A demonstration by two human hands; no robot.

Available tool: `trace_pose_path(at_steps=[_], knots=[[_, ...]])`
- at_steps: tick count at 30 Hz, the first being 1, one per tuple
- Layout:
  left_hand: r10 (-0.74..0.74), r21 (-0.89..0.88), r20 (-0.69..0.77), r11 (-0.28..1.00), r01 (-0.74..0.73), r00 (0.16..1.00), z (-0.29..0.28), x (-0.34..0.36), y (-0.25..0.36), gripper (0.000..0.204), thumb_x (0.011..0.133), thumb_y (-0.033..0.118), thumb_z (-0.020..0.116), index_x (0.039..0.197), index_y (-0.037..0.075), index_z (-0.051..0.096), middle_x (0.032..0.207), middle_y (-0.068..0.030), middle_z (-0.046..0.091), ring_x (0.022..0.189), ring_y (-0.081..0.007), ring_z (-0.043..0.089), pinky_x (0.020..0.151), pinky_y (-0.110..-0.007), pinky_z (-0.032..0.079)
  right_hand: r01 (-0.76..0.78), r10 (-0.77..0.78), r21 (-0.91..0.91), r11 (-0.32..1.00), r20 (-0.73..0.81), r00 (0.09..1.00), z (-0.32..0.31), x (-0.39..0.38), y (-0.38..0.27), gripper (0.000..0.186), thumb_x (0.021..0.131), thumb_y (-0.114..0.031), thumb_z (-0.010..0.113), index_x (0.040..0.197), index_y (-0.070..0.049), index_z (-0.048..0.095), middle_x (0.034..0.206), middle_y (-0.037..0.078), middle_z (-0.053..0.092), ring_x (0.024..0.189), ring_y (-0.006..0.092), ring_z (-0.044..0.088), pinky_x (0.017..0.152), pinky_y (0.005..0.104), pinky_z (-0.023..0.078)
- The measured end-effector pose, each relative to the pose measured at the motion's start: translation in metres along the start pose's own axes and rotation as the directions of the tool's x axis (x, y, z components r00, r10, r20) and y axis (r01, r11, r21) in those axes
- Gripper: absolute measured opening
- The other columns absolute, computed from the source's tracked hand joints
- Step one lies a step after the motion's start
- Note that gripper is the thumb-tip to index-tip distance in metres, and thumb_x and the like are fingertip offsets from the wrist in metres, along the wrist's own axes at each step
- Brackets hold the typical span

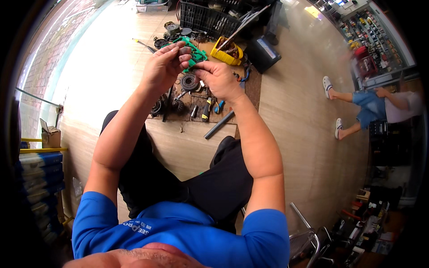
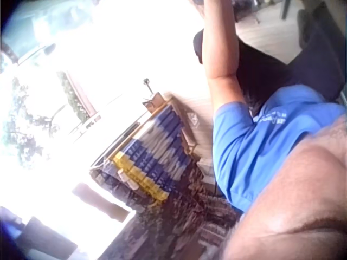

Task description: The person handles a car alternator on a wooden board. They pull a wire by hand, probe the internal components with a screwdriver, and turn the assembly over to examine different sides.

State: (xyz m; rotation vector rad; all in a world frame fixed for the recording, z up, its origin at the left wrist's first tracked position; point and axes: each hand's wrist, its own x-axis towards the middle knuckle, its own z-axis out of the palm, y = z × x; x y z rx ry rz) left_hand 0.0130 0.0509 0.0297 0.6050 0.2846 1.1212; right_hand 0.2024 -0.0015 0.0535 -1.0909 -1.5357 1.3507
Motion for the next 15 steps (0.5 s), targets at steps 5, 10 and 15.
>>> trace_pose_path(at_steps=[5,10,15], knots=[[-0.042,0.002,0.093,0.999,0.042,0.995,0.001,0.0,0.0,0.026,0.097,0.009,0.049,0.12,-0.003,0.054,0.1,-0.0115,0.066,0.081,-0.017,0.065,0.073,-0.028,0.055,-0.017,0.023,-0.096,0.995,0.07,0.997,-0.009,-0.004,-0.001,0.02,0.092,-0.007,0.061,0.109,0.0,0.066,0.079,-0.001,0.063,0.068,0.0028,0.052,0.06,0.0178,0.042],[-0.079,0.098,0.208,0.993,0.06,0.975,0.004,0.001,0.002,0.027,0.098,0.012,0.05,0.118,-0.005,0.056,0.095,-0.0076,0.065,0.074,-0.0125,0.06,0.068,-0.024,0.049,0.039,-0.008,-0.284,0.958,0.109,0.994,-0.018,-0.002,0.001,0.017,0.09,-0.005,0.063,0.104,0.002,0.067,0.086,0.0,0.067,0.078,0.0074,0.059,0.073,0.0227,0.049],[-0.231,0.344,0.175,0.925,0.16,0.957,0.008,-0.004,0.004,0.025,0.098,0.012,0.051,0.115,-0.005,0.059,0.089,-0.0075,0.066,0.07,-0.012,0.06,0.065,-0.024,0.049,0.139,-0.123,-0.608,0.782,0.068,0.99,-0.02,-0.005,-0.003,0.013,0.087,-0.005,0.064,0.099,0.0,0.068,0.081,0.005,0.069,0.074,0.0084,0.06,0.071,0.0247,0.05]])
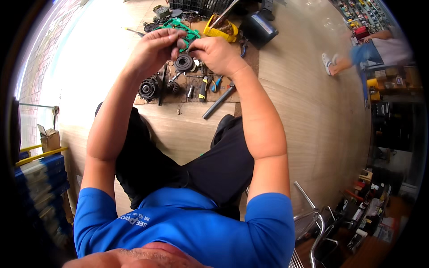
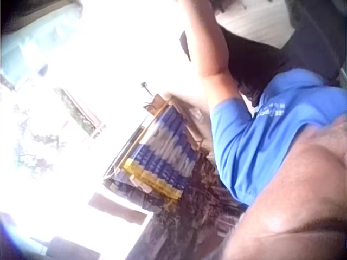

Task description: The person handles a car alternator on a wooden board. They pull a wire by hand, probe the internal components with a screwdriver, and turn the assembly over to examine different sides.

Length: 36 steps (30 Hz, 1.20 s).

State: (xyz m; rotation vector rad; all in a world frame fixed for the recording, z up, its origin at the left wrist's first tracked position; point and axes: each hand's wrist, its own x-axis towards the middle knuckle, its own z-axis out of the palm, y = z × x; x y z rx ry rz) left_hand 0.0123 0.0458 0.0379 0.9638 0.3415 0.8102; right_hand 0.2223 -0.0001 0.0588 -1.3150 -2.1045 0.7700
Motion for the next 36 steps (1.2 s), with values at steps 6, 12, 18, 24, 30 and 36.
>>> trace_pose_path(at_steps=[6,12,18,24,30,36], knots=[[-0.235,0.47,-0.036,0.854,0.224,0.971,0.015,-0.004,0.004,0.021,0.098,0.012,0.052,0.108,-0.001,0.065,0.091,-0.0062,0.071,0.069,-0.0097,0.065,0.064,-0.022,0.053,0.106,-0.1,-0.3,0.948,0.037,0.994,0.003,0.0,0.009,0.013,0.083,-0.01,0.065,0.094,-0.004,0.066,0.086,0.014,0.066,0.078,0.0282,0.064,0.072,0.0348,0.05],[-0.304,0.678,-0.044,0.69,0.252,0.952,0.019,-0.003,-0.005,0.022,0.094,0.007,0.053,0.109,-0.002,0.066,0.091,-0.0057,0.07,0.071,-0.0098,0.066,0.068,-0.024,0.054,0.05,-0.082,-0.471,0.881,-0.046,0.996,-0.004,-0.003,0.008,0.013,0.084,-0.017,0.064,0.09,-0.005,0.065,0.085,0.014,0.064,0.082,0.0343,0.062,0.071,0.0416,0.049],[-0.173,0.859,-0.027,0.5,0.111,0.985,0.013,-0.005,-0.015,0.027,0.09,0.008,0.055,0.113,-0.001,0.064,0.087,-0.0052,0.068,0.08,-0.0085,0.059,0.076,-0.026,0.049,0.021,-0.104,-0.46,0.888,-0.157,0.982,0.005,-0.001,0.003,0.013,0.086,-0.022,0.062,0.089,-0.01,0.064,0.085,0.012,0.064,0.082,0.0331,0.063,0.07,0.0428,0.051],[0.006,0.91,-0.003,0.415,0.0,1.0,0.008,-0.002,-0.026,0.03,0.091,0.014,0.053,0.116,-0.001,0.06,0.088,-0.0134,0.066,0.081,-0.0125,0.059,0.078,-0.031,0.048,-0.046,-0.017,-0.18,0.983,-0.335,0.942,0.017,0.002,-0.005,0.014,0.086,-0.017,0.063,0.087,-0.003,0.065,0.082,0.017,0.066,0.078,0.0351,0.064,0.068,0.0422,0.051],[0.273,0.686,-0.273,0.727,-0.012,0.922,0.005,0.005,-0.036,0.035,0.097,0.018,0.052,0.122,-0.005,0.058,0.105,-0.0139,0.07,0.093,-0.0169,0.064,0.081,-0.03,0.05,0.029,0.099,0.272,0.962,-0.447,0.889,0.05,0.013,0.01,0.018,0.084,-0.009,0.065,0.099,0.0,0.067,0.083,0.017,0.069,0.072,0.025,0.068,0.067,0.034,0.052],[0.293,0.303,-0.376,0.935,-0.182,0.879,0.005,0.014,-0.037,0.037,0.095,0.01,0.057,0.128,-0.007,0.054,0.111,-0.009,0.066,0.097,-0.0113,0.061,0.086,-0.023,0.049,-0.056,0.176,0.293,0.955,-0.402,0.899,0.052,0.004,-0.023,0.014,0.085,-0.005,0.063,0.097,0.0,0.066,0.083,0.018,0.069,0.073,0.0246,0.068,0.067,0.033,0.052]])
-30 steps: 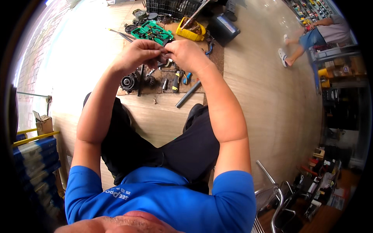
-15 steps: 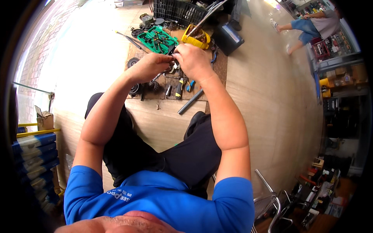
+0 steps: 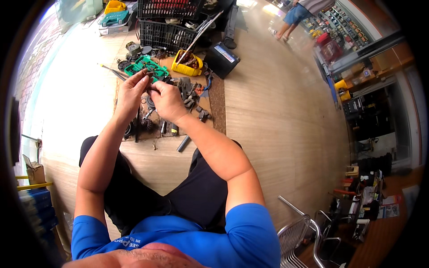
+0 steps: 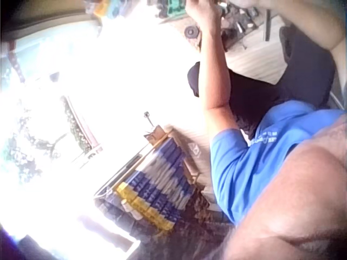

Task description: The person handles a car alternator on a wooden board. They pull a wire by hand, probe the internal components with a screwdriver, and turn the assembly over to examine different sides.

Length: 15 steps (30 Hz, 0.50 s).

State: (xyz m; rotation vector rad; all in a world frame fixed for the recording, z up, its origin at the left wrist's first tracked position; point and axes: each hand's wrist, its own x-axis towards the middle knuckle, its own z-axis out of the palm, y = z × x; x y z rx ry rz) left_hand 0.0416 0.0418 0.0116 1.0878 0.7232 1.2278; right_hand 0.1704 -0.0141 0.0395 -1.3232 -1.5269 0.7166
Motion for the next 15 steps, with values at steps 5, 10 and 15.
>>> trace_pose_path(at_steps=[5,10,15], knots=[[0.015,-0.045,-0.033,0.999,-0.016,0.999,0.005,-0.0074,0.005,0.032,0.094,0.002,0.054,0.125,-0.007,0.053,0.111,-0.011,0.066,0.098,-0.0136,0.063,0.088,-0.026,0.05,0.012,-0.011,-0.038,0.999,0.012,1.0,0.0042,-0.0007,0.0043,0.013,0.086,-0.005,0.063,0.097,0.001,0.066,0.082,0.018,0.068,0.07,0.0267,0.067,0.065,0.0335,0.051],[0.001,-0.107,-0.053,0.994,-0.006,0.999,0.0039,-0.008,0.0091,0.035,0.093,-0.002,0.052,0.128,-0.006,0.05,0.114,-0.0126,0.064,0.103,-0.0174,0.063,0.09,-0.029,0.051,0.006,-0.006,-0.031,0.999,0.016,1.0,0.0091,0.0005,0.009,0.012,0.086,-0.007,0.062,0.095,0.001,0.065,0.079,0.017,0.068,0.066,0.0247,0.066,0.063,0.0337,0.051],[-0.01,-0.199,-0.043,0.98,0.002,0.999,-0.0007,-0.0059,0.0107,0.038,0.092,-0.003,0.053,0.129,-0.005,0.046,0.118,-0.0143,0.061,0.105,-0.0218,0.063,0.091,-0.032,0.052,-0.01,0.011,-0.024,1.0,0.051,0.999,0.0066,-0.0001,0.0035,0.013,0.088,-0.008,0.062,0.096,0.001,0.065,0.077,0.017,0.068,0.065,0.0202,0.066,0.062,0.0328,0.051]])
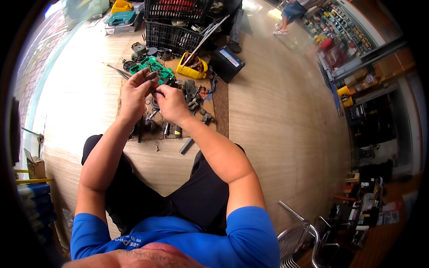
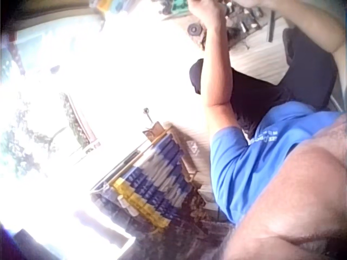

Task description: The person handles a car alternator on a wooden board. They pull a wire by hand, probe the internal components with a screwdriver, and turn the assembly over to examine different sides.

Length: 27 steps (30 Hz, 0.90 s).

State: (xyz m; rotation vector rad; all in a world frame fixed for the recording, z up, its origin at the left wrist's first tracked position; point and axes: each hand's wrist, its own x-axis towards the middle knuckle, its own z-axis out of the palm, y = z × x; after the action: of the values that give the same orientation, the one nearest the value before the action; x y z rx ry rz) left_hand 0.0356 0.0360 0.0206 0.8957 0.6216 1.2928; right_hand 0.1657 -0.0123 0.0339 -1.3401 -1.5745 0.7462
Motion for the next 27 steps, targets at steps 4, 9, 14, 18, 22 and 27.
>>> trace_pose_path(at_steps=[4,9,14,18,22,27], knots=[[-0.036,-0.073,-0.017,0.997,0.035,0.999,0.006,-0.001,0.007,0.041,0.091,-0.003,0.055,0.13,-0.007,0.044,0.116,-0.0144,0.061,0.101,-0.0198,0.064,0.087,-0.029,0.053,-0.028,0.028,0.009,1.0,0.011,1.0,-0.001,0.001,0.006,0.013,0.088,-0.009,0.062,0.096,0.001,0.065,0.075,0.016,0.068,0.065,0.0191,0.066,0.062,0.032,0.051],[-0.044,-0.089,0.011,0.995,0.045,0.999,0.005,0.0,0.008,0.042,0.091,-0.003,0.056,0.131,-0.007,0.043,0.115,-0.0144,0.061,0.097,-0.0179,0.064,0.085,-0.028,0.053,-0.11,0.105,0.126,0.986,0.042,0.994,0.001,0.003,0.014,0.015,0.091,-0.013,0.06,0.092,0.001,0.065,0.068,0.011,0.066,0.06,0.0139,0.062,0.057,0.0299,0.048],[-0.052,-0.125,0.042,0.991,0.057,0.998,0.003,-0.001,0.01,0.039,0.09,-0.001,0.057,0.128,-0.005,0.046,0.117,-0.0162,0.062,0.103,-0.0233,0.065,0.087,-0.032,0.055,-0.221,0.193,0.239,0.946,0.135,0.972,-0.001,0.005,0.014,0.019,0.096,-0.015,0.056,0.091,0.001,0.064,0.065,0.001,0.06,0.059,0.0069,0.055,0.053,0.0257,0.045],[-0.09,-0.198,0.083,0.975,0.105,0.993,0.001,0.001,0.012,0.038,0.091,-0.002,0.056,0.127,-0.005,0.046,0.115,-0.0172,0.062,0.101,-0.0247,0.066,0.086,-0.033,0.056,-0.252,0.196,0.347,0.903,0.189,0.962,-0.002,0.006,0.011,0.016,0.096,-0.012,0.056,0.099,0.001,0.065,0.074,-0.002,0.061,0.063,0.0065,0.056,0.058,0.0244,0.048],[-0.158,-0.246,0.085,0.953,0.174,0.984,0.001,0.001,0.023,0.038,0.09,-0.005,0.054,0.125,-0.007,0.043,0.113,-0.0185,0.062,0.096,-0.0231,0.066,0.083,-0.031,0.056,-0.292,0.202,0.44,0.849,0.239,0.95,-0.007,0.006,0.003,0.014,0.095,-0.009,0.058,0.102,0.001,0.064,0.078,-0.002,0.062,0.066,0.0067,0.057,0.059,0.0239,0.049],[-0.185,-0.311,0.15,0.923,0.224,0.971,-0.004,0.002,0.022,0.042,0.089,-0.005,0.056,0.129,-0.008,0.043,0.114,-0.0198,0.062,0.101,-0.0266,0.065,0.087,-0.035,0.056,-0.165,0.102,0.319,0.933,0.204,0.974,-0.009,0.007,0.007,0.013,0.094,-0.008,0.059,0.103,0.0,0.063,0.078,-0.002,0.062,0.064,0.0061,0.056,0.059,0.0234,0.048]])
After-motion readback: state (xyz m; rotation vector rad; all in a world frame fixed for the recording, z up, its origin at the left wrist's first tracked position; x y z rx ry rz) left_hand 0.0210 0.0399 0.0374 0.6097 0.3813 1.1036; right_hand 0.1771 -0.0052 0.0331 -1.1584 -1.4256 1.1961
